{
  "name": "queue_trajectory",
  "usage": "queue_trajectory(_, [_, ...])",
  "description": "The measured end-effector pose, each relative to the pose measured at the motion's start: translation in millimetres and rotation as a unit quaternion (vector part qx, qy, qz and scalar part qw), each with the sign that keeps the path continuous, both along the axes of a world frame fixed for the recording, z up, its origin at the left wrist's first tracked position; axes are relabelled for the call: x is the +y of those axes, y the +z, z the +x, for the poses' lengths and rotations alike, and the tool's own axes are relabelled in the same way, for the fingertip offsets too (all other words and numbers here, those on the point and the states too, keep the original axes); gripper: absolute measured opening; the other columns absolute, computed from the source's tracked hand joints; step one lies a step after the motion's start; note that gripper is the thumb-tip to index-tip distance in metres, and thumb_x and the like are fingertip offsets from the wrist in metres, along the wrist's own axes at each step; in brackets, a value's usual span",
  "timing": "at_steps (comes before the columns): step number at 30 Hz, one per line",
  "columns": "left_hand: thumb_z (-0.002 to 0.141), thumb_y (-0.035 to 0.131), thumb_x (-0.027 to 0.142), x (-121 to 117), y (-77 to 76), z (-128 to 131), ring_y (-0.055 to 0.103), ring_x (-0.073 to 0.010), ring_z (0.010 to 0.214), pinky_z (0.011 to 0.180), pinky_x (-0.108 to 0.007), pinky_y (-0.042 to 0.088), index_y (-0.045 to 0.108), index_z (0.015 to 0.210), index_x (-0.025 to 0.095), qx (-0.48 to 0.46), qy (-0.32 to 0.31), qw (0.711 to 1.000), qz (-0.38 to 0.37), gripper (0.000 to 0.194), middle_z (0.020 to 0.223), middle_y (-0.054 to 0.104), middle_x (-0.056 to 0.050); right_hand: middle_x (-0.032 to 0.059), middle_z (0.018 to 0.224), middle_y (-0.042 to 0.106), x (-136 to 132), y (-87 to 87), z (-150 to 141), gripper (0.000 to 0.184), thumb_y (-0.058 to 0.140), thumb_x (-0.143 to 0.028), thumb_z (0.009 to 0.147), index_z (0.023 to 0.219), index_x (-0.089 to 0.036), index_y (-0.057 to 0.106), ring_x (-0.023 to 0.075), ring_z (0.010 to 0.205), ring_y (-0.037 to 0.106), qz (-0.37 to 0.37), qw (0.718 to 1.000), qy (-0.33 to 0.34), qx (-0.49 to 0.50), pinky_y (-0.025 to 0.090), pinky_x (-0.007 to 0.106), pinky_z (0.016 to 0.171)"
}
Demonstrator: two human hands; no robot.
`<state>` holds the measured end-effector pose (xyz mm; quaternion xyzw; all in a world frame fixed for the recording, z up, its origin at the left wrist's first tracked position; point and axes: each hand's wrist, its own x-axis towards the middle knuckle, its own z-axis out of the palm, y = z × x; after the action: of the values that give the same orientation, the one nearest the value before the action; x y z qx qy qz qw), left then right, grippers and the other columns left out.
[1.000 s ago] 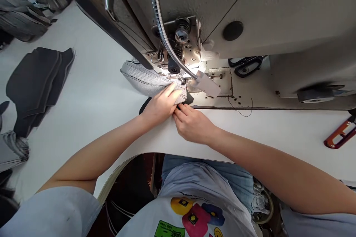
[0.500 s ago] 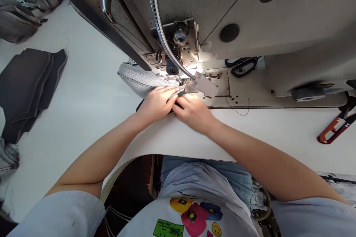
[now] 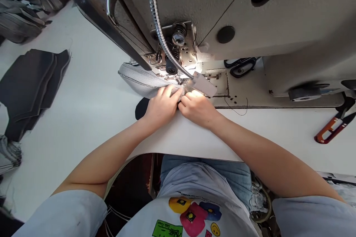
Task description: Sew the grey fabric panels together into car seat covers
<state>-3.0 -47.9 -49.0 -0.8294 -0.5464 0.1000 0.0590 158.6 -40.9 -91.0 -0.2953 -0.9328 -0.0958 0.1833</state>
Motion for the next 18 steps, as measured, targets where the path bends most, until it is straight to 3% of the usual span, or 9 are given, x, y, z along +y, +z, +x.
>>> queue_trajectory(6, [0.098, 0.037, 0.013, 5, -2.8, -5, 0.055, -0.0300, 0.126, 0.087, -0.037, 0.059, 0.048, 0.145, 0.017, -0.006, -0.015, 1.000, -0.021, 0.048, 0.140, 0.055, -0.019, 0.0079, 0.071, 0.059, -13, -0.8, -7, 0.034, 0.041, 0.000, 0.092, 0.073, -0.015, 0.065, 0.0203, 0.070, 0.046, 0.033, 0.999, -0.039, 0.018, 0.030, 0.035, 0.063])
queue_trajectory(10, [0.098, 0.034, 0.013, 12, -16.9, -14, 0.047, -0.0318, 0.137, 0.102, -0.042, 0.051, 0.049, 0.143, 0.012, -0.057, -0.057, 0.997, 0.003, 0.047, 0.142, 0.052, -0.022, 0.0107, 0.079, 0.064, -20, -5.4, -14, 0.033, 0.039, -0.003, 0.094, 0.083, -0.011, 0.069, 0.0214, 0.077, 0.052, -0.038, 0.996, -0.058, 0.046, 0.037, 0.036, 0.064])
queue_trajectory(13, [0.099, 0.033, 0.014, 18, -28.3, -25, 0.042, -0.0330, 0.141, 0.110, -0.046, 0.044, 0.049, 0.143, 0.009, -0.095, -0.096, 0.991, 0.022, 0.047, 0.146, 0.049, -0.023, 0.0168, 0.096, 0.069, -22, -8.2, -17, 0.034, 0.037, -0.006, 0.095, 0.103, -0.004, 0.070, 0.0250, 0.094, 0.058, -0.066, 0.994, -0.057, 0.067, 0.047, 0.039, 0.080])
queue_trajectory(15, [0.099, 0.033, 0.014, 22, -31.6, -31, 0.045, -0.0309, 0.138, 0.111, -0.043, 0.043, 0.054, 0.137, 0.008, -0.114, -0.121, 0.985, 0.039, 0.044, 0.145, 0.049, -0.022, 0.0203, 0.113, 0.068, -23, -8.9, -20, 0.036, 0.037, -0.009, 0.096, 0.114, 0.000, 0.067, 0.0272, 0.109, 0.058, -0.053, 0.995, -0.035, 0.079, 0.047, 0.042, 0.095])
queue_trajectory(18, [0.099, 0.034, 0.015, 26, -26.6, -35, 0.058, -0.0247, 0.119, 0.098, -0.035, 0.050, 0.068, 0.117, 0.015, -0.125, -0.145, 0.980, 0.058, 0.039, 0.129, 0.062, -0.015, 0.0251, 0.120, 0.065, -25, -7.1, -28, 0.040, 0.041, -0.016, 0.094, 0.121, 0.006, 0.061, 0.0310, 0.117, 0.056, -0.065, 0.995, -0.003, 0.078, 0.045, 0.046, 0.102])
